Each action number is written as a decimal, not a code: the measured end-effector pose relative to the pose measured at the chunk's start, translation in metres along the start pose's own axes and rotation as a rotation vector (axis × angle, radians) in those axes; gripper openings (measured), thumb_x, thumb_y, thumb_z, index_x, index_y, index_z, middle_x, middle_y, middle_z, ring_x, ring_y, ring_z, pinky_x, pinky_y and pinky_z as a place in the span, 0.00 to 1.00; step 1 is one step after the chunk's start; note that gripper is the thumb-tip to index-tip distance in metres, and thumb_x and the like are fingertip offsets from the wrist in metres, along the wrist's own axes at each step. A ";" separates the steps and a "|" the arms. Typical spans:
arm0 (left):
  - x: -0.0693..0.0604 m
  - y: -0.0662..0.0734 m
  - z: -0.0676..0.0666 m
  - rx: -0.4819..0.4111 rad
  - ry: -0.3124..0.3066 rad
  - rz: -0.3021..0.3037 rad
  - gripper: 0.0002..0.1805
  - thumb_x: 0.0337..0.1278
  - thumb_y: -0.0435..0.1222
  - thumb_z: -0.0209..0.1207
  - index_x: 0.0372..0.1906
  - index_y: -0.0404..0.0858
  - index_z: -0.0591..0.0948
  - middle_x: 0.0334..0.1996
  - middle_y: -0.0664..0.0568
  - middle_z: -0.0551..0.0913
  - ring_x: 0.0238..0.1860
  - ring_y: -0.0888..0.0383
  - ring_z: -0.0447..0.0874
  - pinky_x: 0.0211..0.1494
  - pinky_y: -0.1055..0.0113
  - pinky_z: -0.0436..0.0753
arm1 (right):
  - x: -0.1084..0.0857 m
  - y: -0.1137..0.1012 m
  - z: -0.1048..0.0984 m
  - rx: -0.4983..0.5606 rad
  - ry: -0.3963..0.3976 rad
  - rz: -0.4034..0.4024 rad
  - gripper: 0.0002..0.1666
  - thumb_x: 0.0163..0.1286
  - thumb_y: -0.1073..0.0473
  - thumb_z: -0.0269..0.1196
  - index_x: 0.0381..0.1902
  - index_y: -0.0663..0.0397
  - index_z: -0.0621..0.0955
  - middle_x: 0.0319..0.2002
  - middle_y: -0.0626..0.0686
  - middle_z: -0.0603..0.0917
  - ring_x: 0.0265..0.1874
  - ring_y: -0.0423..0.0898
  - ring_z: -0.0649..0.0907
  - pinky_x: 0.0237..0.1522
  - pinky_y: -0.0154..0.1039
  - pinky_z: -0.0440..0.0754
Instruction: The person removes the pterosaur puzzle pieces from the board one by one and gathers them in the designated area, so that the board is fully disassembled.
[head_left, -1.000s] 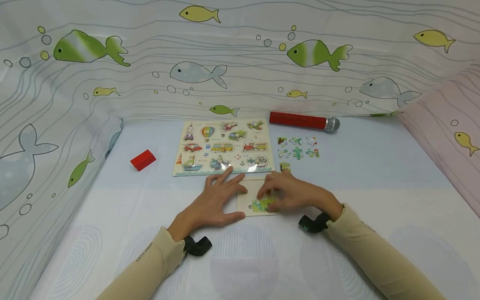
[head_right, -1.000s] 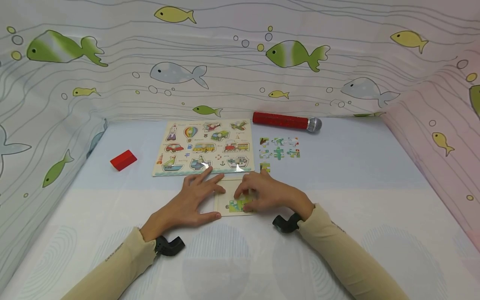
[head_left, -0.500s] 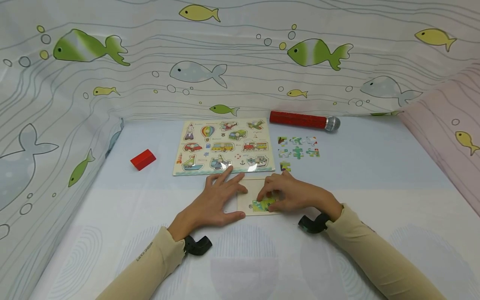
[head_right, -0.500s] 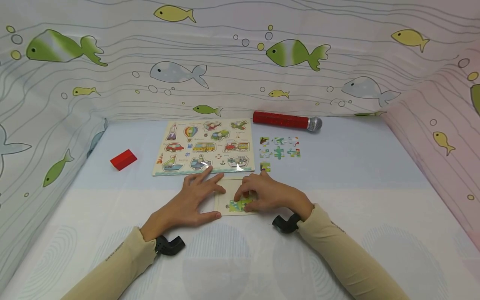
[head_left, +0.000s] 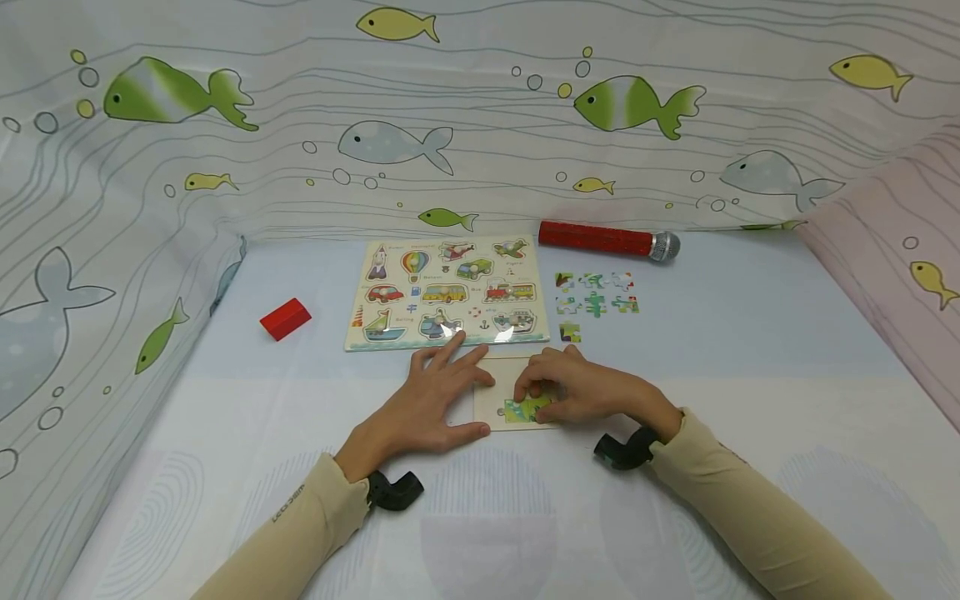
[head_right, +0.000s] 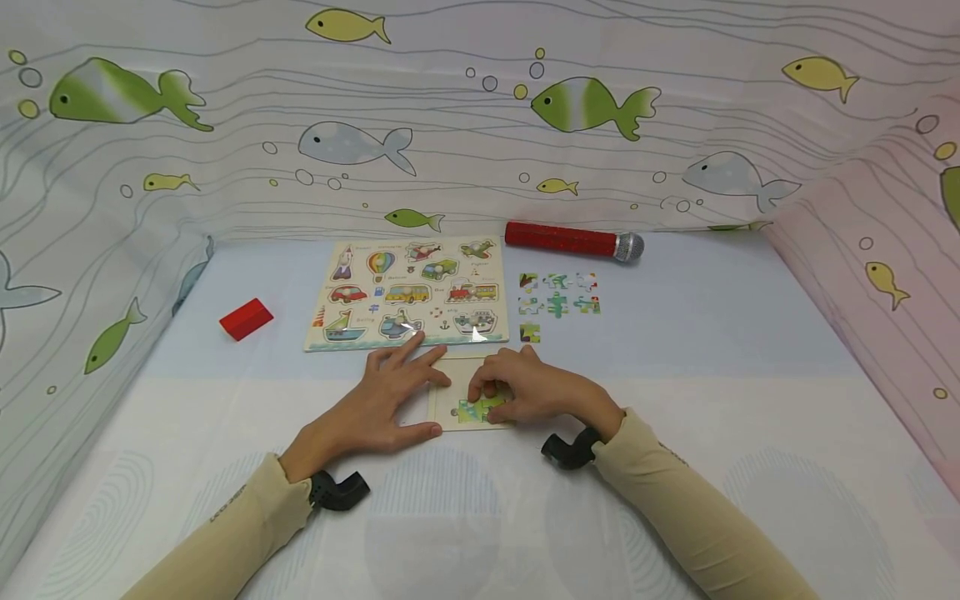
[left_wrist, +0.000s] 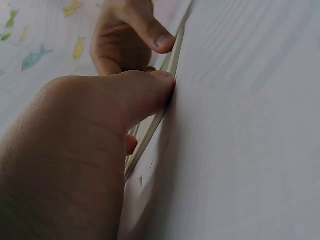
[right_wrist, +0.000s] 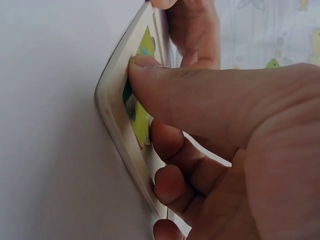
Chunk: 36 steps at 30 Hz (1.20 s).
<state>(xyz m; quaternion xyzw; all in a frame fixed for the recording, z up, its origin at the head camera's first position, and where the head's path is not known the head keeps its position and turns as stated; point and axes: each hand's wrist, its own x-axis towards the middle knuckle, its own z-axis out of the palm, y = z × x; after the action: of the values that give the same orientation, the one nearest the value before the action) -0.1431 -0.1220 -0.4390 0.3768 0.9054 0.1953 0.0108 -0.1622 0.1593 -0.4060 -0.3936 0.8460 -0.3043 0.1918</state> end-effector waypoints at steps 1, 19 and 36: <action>0.000 0.000 0.000 0.001 0.000 0.000 0.30 0.59 0.62 0.60 0.62 0.53 0.77 0.80 0.50 0.61 0.84 0.42 0.43 0.74 0.39 0.53 | 0.000 0.000 0.000 0.002 0.000 -0.001 0.16 0.60 0.62 0.74 0.45 0.42 0.85 0.34 0.42 0.79 0.40 0.40 0.75 0.48 0.46 0.59; 0.000 -0.001 0.001 0.006 -0.011 -0.007 0.30 0.58 0.62 0.60 0.62 0.54 0.77 0.81 0.52 0.60 0.84 0.44 0.41 0.75 0.40 0.53 | -0.001 -0.008 0.003 -0.120 -0.010 -0.048 0.27 0.66 0.62 0.67 0.61 0.34 0.82 0.39 0.42 0.81 0.39 0.41 0.72 0.42 0.44 0.59; 0.001 0.000 0.001 0.011 -0.010 -0.008 0.30 0.58 0.62 0.60 0.62 0.54 0.77 0.80 0.52 0.60 0.84 0.44 0.42 0.75 0.39 0.53 | 0.000 -0.009 0.004 -0.111 0.000 -0.044 0.24 0.65 0.64 0.67 0.56 0.34 0.82 0.35 0.43 0.79 0.42 0.42 0.73 0.44 0.45 0.59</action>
<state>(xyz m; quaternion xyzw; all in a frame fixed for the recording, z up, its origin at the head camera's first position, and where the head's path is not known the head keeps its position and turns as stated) -0.1435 -0.1214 -0.4401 0.3740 0.9080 0.1883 0.0139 -0.1549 0.1533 -0.4027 -0.4222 0.8527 -0.2611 0.1628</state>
